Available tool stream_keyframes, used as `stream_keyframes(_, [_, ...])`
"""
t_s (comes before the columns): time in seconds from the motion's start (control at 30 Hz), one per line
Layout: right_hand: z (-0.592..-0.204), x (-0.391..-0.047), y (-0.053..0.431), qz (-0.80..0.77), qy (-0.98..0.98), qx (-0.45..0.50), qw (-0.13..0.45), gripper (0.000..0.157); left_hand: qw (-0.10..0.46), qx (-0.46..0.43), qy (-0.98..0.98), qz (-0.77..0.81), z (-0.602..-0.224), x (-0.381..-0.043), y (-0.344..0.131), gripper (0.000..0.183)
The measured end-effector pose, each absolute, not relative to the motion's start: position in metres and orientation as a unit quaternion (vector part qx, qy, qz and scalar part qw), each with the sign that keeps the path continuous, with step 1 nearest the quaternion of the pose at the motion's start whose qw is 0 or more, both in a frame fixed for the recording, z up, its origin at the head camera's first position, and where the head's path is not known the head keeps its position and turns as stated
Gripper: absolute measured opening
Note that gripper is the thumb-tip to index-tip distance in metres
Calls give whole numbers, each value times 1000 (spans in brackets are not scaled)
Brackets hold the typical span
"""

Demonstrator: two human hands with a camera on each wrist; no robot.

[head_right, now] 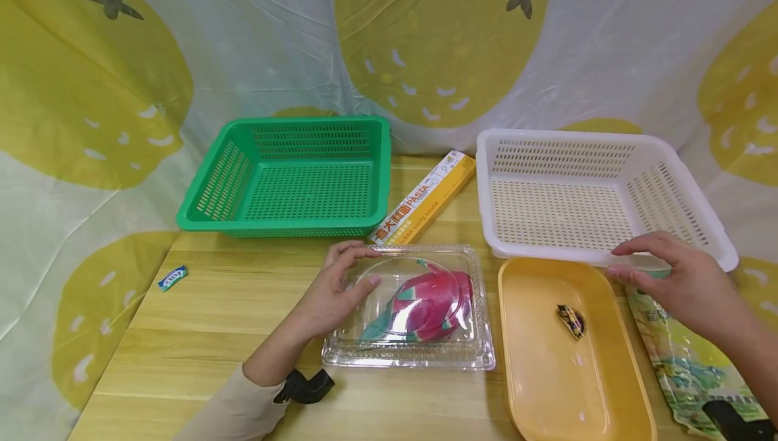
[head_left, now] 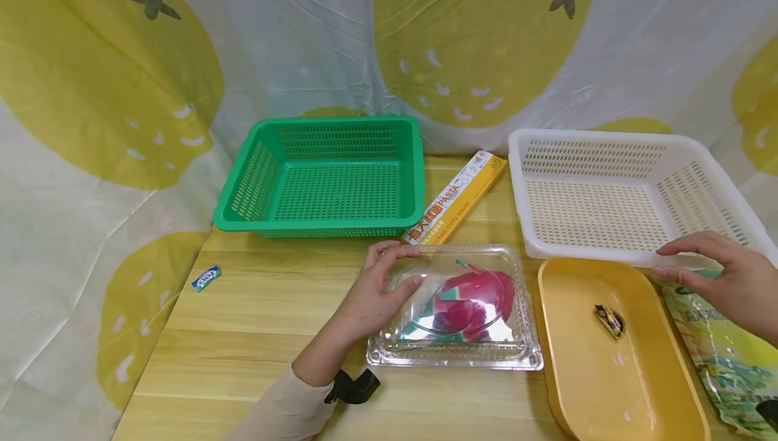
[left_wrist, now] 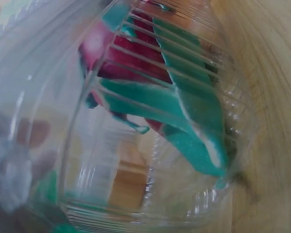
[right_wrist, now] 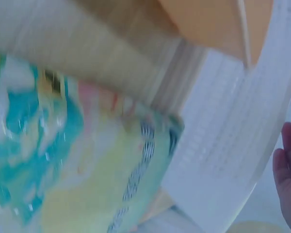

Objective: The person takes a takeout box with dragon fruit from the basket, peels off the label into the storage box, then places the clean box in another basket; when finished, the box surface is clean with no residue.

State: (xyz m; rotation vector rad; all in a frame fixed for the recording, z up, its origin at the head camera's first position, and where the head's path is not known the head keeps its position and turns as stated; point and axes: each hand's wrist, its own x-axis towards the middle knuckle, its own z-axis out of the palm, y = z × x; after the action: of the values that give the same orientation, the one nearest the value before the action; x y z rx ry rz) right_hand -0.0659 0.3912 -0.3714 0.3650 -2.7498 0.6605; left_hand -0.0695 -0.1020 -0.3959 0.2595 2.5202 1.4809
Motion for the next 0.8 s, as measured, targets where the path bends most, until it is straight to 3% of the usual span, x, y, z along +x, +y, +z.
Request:
stream_keyframes(0.17, [-372, -79, 423, 274, -950, 117, 94, 39, 102, 89, 849, 511, -396, -70, -103, 37])
stream_keyframes(0.4, [-375, -90, 448, 268, -960, 8, -80, 40, 95, 47, 847, 521, -396, -70, -102, 64])
stream_keyframes(0.53, [-382, -90, 449, 295, -951, 19, -92, 37, 100, 21, 844, 527, -398, -71, -103, 72])
stream_keyframes(0.8, [-391, -88, 446, 318, -945, 50, -66, 35, 119, 13, 813, 570, -403, -69, -108, 70])
